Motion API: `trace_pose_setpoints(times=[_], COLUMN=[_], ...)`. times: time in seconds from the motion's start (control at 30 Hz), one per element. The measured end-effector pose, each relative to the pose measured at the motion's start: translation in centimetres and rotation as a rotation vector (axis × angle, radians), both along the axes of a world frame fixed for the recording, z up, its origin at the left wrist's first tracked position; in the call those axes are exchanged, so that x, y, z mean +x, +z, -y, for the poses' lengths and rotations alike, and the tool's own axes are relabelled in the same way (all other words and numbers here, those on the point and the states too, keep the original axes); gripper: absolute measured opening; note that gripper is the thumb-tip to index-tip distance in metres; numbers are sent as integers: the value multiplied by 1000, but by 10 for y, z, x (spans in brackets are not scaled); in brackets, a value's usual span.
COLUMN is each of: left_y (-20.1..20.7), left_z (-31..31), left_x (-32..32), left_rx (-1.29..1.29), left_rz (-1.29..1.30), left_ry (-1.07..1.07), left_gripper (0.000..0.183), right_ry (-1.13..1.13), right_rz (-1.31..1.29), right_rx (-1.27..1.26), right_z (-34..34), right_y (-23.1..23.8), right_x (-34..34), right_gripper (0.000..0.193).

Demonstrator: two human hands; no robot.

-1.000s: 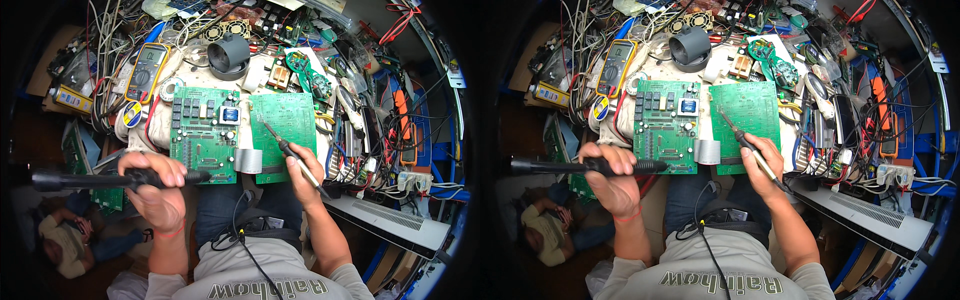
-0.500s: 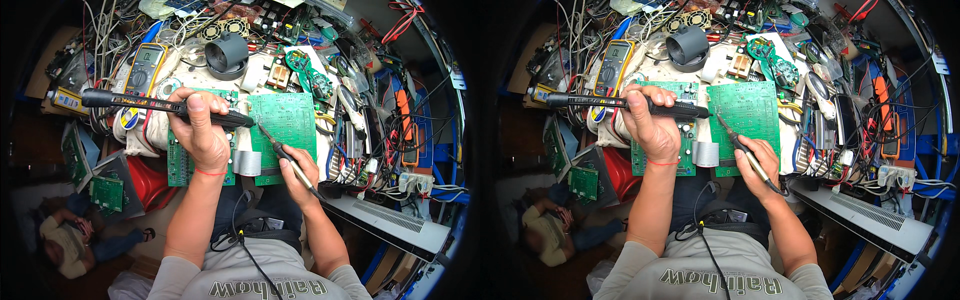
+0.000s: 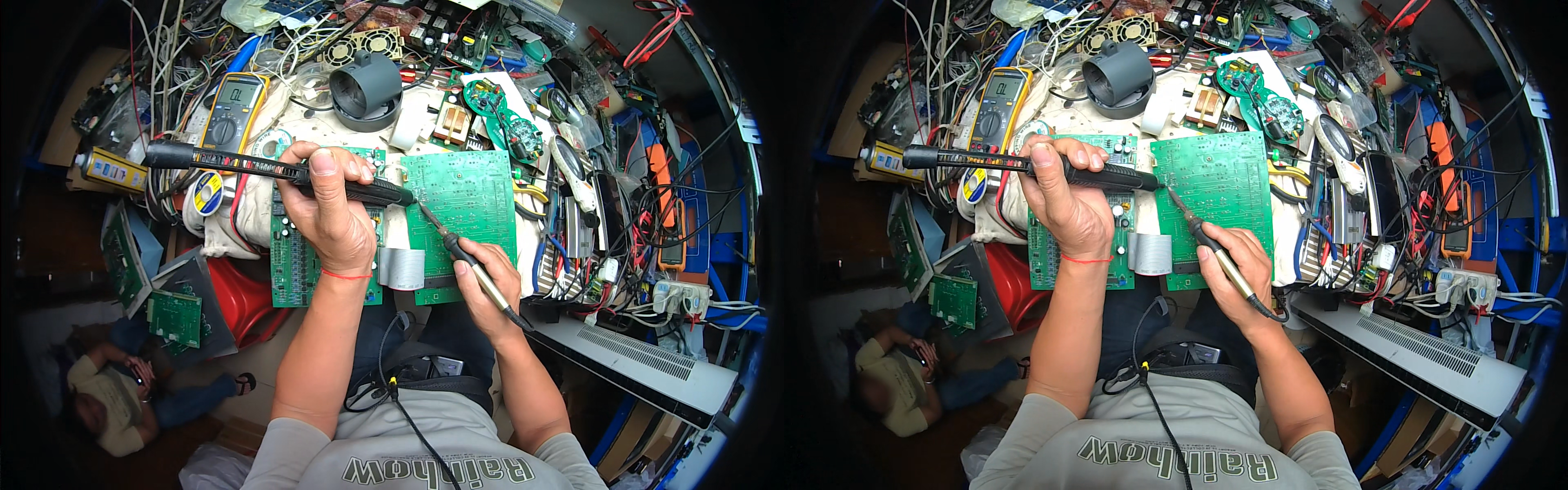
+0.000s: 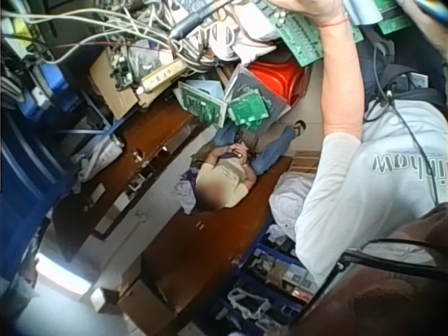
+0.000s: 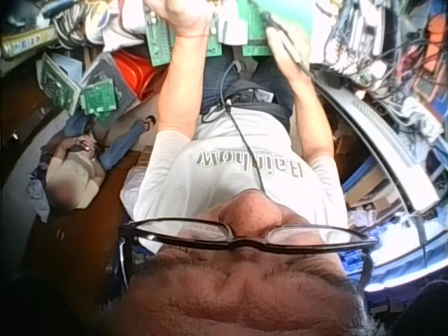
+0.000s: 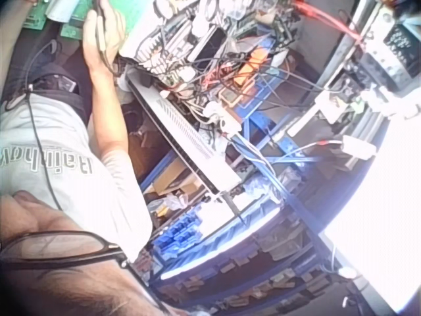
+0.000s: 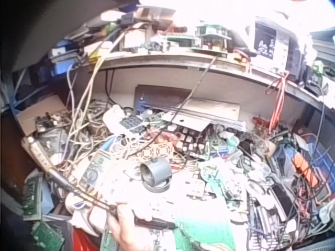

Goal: The person sits on the floor and uses a soldering iron and a hot air gun to work on a green circuit board. They flip the board to inspect both sides, then repeatedly apply heat and solder to specific points on the board's surface.

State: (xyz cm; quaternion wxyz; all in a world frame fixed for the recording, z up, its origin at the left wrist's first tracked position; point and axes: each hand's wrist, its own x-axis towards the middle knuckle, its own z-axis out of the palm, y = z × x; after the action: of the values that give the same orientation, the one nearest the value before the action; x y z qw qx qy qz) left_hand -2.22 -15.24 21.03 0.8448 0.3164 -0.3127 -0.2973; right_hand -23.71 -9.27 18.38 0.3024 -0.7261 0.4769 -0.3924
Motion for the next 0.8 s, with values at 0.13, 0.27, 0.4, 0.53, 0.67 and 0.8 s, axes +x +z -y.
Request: trace_pose_setpoints(times=[0.13,0.27,0.4,0.53,0.67,0.8], left_y=[-2,-4,-7,-14,-20,-16], left_z=[0,1,1,2,4,5], left_x=[-1,-1,-2,-6,-6,0], left_rx=[11,-29,-7,-37,-56,-77], left_rz=[-12,-75,-23,-4,-43,-95], left_ry=[2,-37,-24,4,-27,-64], left_gripper=[31,30,30,34,37,35], right_ry=[22,30,31,35,12,-29], right_rz=[-18,-3,-16,-39,4,94], right_rx=[1,2,-3,-1,5,54], right_z=[0,1,1,2,4,2], right_y=[0,0,1,2,0,-3], right_x=[-1,-2,-1,-1,-1,1], right_gripper=[32,32,32,31,30,30])
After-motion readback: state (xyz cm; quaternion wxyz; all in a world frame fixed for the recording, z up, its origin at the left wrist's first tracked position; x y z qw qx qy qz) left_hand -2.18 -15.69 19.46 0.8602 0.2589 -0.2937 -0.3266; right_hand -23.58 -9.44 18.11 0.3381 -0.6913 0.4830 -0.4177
